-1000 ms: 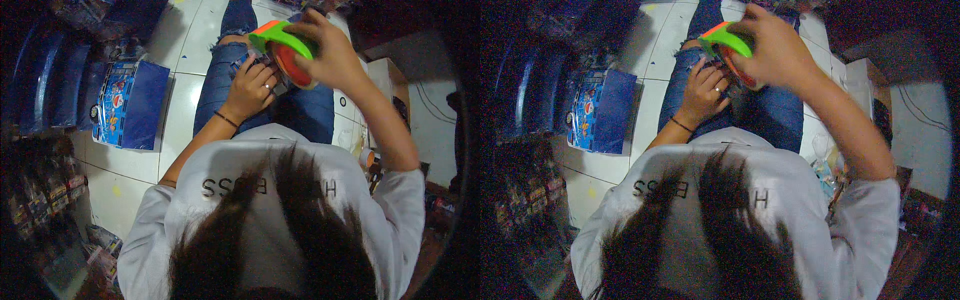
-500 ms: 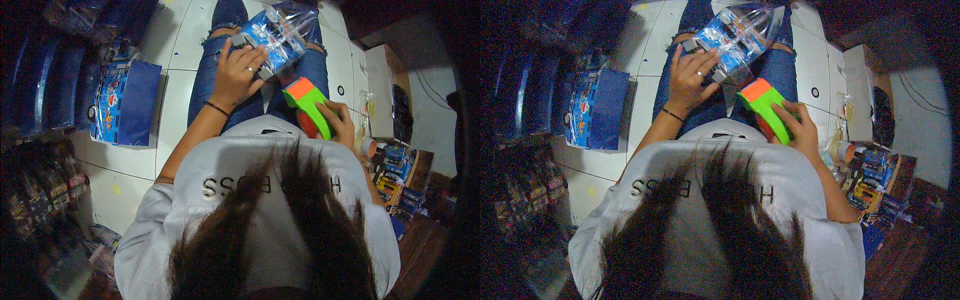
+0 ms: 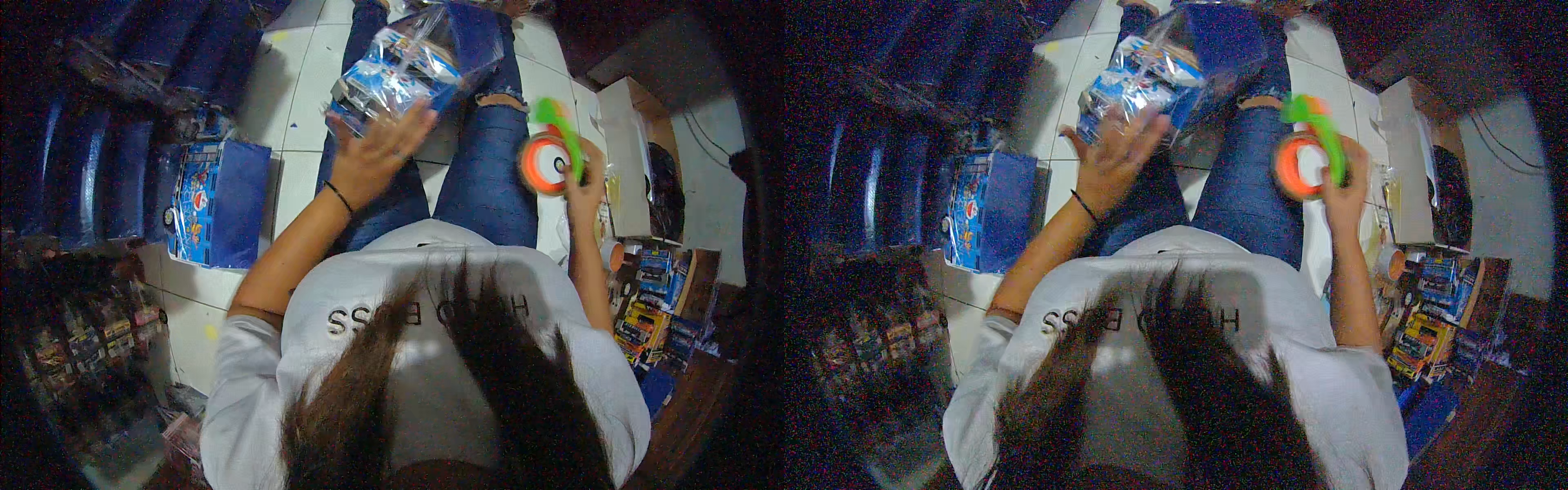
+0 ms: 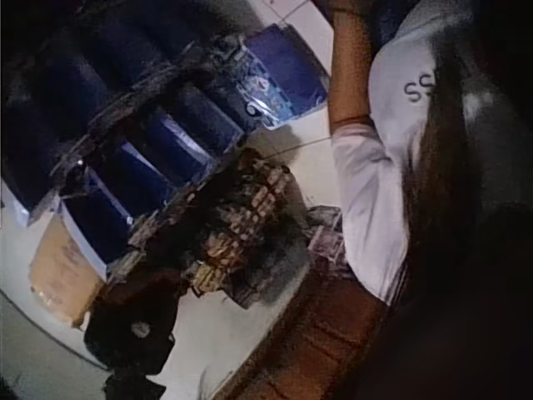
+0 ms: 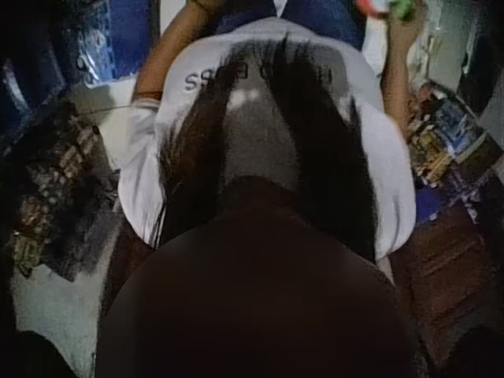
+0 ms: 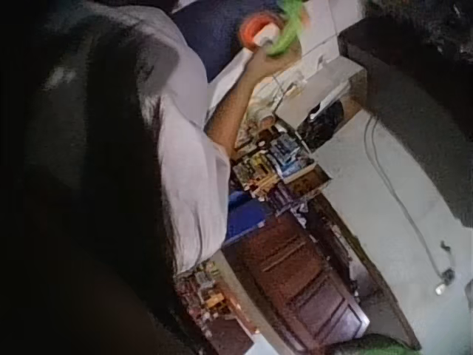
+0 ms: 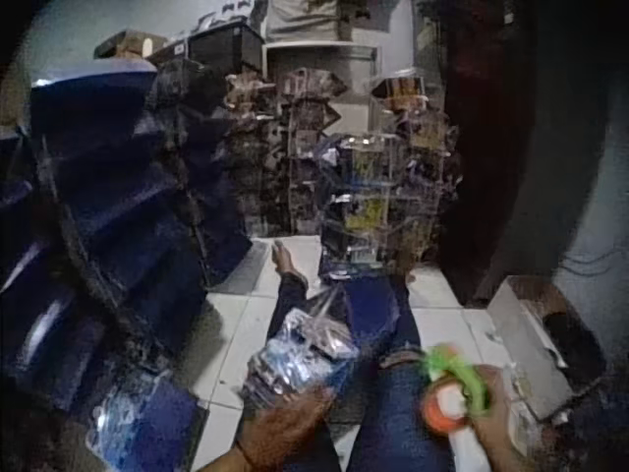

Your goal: The person sits on the floor and wraps several boxed toys in clear plastic film using a handheld tape dispenser. They repeatedly pull film, wrap each box, and apply tape to seal the package before moving to the next item.

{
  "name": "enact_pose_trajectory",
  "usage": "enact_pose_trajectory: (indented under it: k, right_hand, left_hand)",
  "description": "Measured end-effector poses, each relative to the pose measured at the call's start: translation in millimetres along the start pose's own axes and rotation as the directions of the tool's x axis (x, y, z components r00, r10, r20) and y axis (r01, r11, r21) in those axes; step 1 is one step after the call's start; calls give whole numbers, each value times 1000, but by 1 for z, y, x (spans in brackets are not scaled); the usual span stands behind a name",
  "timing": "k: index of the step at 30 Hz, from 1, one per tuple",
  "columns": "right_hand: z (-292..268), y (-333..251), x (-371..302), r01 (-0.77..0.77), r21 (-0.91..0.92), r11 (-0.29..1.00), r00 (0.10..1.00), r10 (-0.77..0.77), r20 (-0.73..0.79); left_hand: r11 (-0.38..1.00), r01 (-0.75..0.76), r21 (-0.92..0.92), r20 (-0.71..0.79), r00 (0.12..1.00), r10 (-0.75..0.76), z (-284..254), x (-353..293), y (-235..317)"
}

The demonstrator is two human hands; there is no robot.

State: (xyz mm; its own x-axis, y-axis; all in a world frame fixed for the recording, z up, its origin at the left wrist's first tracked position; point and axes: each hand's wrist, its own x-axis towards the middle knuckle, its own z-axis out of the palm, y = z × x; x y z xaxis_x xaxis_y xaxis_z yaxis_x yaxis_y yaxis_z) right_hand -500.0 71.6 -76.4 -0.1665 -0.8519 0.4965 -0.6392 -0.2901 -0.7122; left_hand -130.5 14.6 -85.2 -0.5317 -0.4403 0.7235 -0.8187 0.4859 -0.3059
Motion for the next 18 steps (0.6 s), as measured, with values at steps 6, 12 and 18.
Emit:
enact_pose_trajectory:
  k: [6, 12, 18]
  right_hand:
    - [11, 193, -54, -629, 228, 743, 646, 663, -379]
    - [52, 107, 59, 19, -403, 915, 983, -91, -160]
    - [153, -44, 275, 707, 308, 636, 95, -517, 851]
  left_hand:
    - [618, -629, 472, 463, 773, 433, -15, -13, 28]
    - [912, -410, -36, 75, 908, 411, -13, -18, 5]
    - [405, 793, -456, 485, 603, -634, 10, 5, -6]
